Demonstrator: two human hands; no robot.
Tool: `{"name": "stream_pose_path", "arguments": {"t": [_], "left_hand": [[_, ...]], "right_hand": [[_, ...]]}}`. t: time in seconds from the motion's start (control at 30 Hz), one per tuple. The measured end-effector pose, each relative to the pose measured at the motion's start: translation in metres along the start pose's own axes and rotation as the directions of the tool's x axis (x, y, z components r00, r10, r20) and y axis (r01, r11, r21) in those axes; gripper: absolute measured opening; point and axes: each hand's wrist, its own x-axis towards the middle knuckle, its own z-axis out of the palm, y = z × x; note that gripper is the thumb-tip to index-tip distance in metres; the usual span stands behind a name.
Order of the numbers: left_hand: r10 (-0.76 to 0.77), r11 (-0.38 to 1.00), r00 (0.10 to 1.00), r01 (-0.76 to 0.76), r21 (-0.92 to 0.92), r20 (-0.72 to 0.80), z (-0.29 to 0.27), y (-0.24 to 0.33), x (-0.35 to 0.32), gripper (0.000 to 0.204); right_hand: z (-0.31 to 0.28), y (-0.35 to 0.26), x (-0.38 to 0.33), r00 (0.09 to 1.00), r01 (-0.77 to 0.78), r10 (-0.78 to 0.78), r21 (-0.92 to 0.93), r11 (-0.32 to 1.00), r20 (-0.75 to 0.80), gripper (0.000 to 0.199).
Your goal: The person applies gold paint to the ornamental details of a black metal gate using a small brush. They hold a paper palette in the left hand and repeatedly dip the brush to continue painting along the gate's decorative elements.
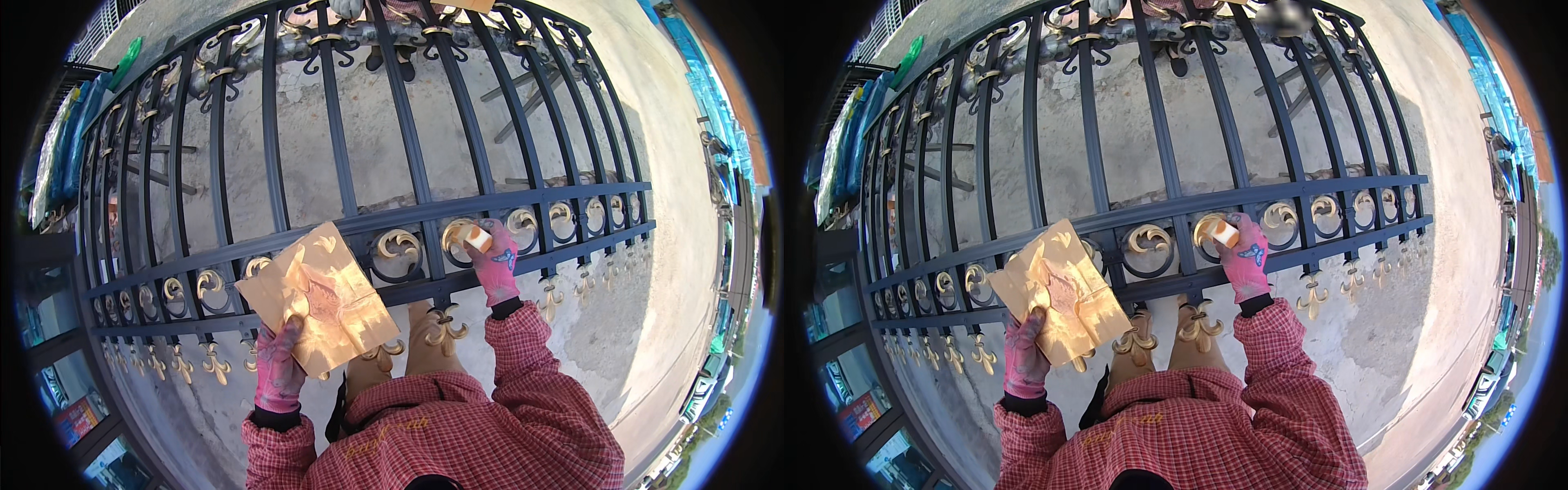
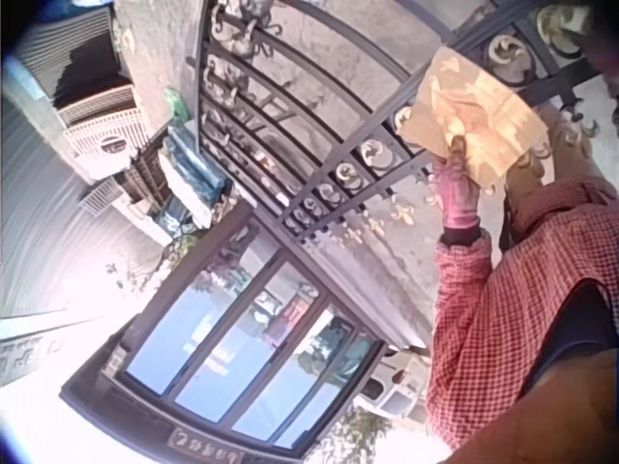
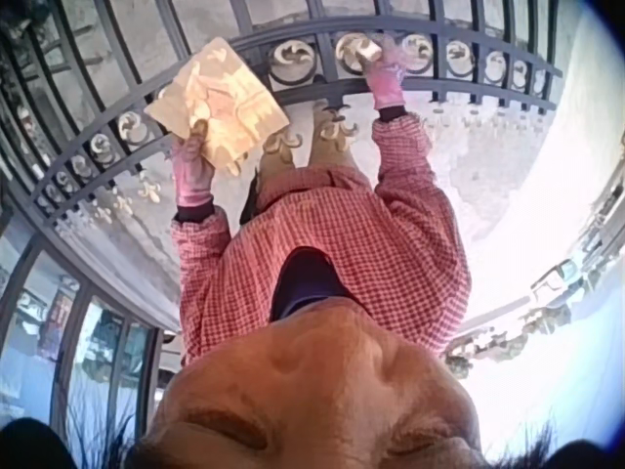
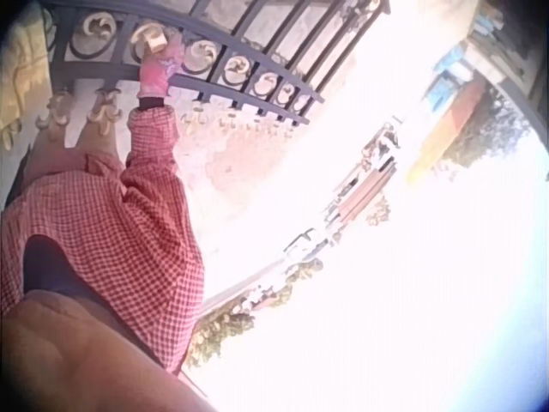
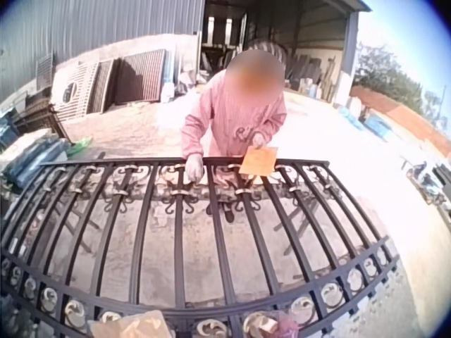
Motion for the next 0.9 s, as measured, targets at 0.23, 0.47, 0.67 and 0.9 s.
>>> {"name": "stream_pose_path", "arguments": {"t": [0.23,0.47,0.67,0.9], "left_hand": [[0.000,1.000,1.000,0.000,-0.019,0.006,-0.001,0.002,0.000,0.047],[0.015,0.999,1.000,-0.015,-0.034,0.001,-0.004,-0.003,0.004,0.047],[0.031,0.999,0.999,-0.031,-0.028,-0.021,-0.016,-0.005,0.004,0.048],[0.043,0.998,0.997,-0.046,-0.038,-0.063,-0.045,-0.001,-0.004,0.047]], "right_hand": [[0.005,0.013,0.011,0.983,0.160,-0.135,-0.217,0.963,0.126,0.045],[0.006,0.008,0.015,0.987,0.158,-0.152,-0.367,0.917,0.045,0.046],[-0.002,0.009,0.007,1.000,-0.007,0.011,-0.254,0.967,0.013,0.038],[0.020,-0.054,-0.023,0.995,-0.076,0.064,0.169,0.983,0.075,0.037]]}}
